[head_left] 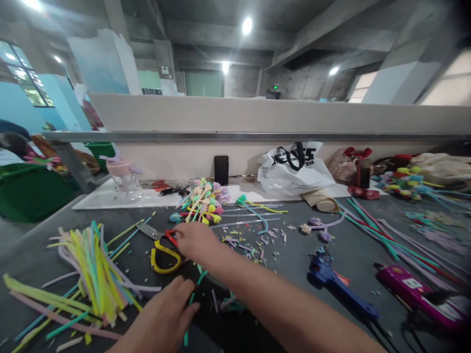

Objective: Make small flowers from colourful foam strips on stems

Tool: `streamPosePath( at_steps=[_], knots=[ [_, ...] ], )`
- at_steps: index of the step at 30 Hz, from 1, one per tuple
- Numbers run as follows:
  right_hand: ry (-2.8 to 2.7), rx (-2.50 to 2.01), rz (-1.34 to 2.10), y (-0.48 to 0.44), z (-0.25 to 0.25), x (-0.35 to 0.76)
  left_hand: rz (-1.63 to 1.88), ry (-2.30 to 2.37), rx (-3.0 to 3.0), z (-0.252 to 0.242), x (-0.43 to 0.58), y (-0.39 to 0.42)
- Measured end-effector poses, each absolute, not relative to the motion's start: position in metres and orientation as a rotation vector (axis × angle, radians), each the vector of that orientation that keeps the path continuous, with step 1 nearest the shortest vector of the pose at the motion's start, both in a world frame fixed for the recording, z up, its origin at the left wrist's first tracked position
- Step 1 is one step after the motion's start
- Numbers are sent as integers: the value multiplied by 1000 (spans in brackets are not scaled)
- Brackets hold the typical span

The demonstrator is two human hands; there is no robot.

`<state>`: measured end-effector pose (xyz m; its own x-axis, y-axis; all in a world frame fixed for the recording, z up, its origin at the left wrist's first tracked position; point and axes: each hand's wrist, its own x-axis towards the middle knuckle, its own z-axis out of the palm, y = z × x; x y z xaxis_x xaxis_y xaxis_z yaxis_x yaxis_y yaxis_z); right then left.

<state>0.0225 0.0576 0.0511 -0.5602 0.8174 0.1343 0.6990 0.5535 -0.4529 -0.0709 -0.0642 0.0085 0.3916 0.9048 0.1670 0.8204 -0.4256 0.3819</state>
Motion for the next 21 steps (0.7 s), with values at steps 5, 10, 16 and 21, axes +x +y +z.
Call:
streamPosePath(
  at_steps=[5, 10, 16, 21],
  knots=[
    [-2094, -1381, 560, 51, 35, 124, 141, 1710, 2318, 3, -53, -52],
    [-1785, -1440, 705, 27, 22, 177, 187, 1657, 2231, 1, -56, -43],
    [-1481, -1378, 894, 12, 13, 174, 364, 1563, 2164, 18, -52, -32],
    [-1206, -1262, 1055, 14, 5, 174, 592, 1416, 1795, 45, -18, -16]
  ],
)
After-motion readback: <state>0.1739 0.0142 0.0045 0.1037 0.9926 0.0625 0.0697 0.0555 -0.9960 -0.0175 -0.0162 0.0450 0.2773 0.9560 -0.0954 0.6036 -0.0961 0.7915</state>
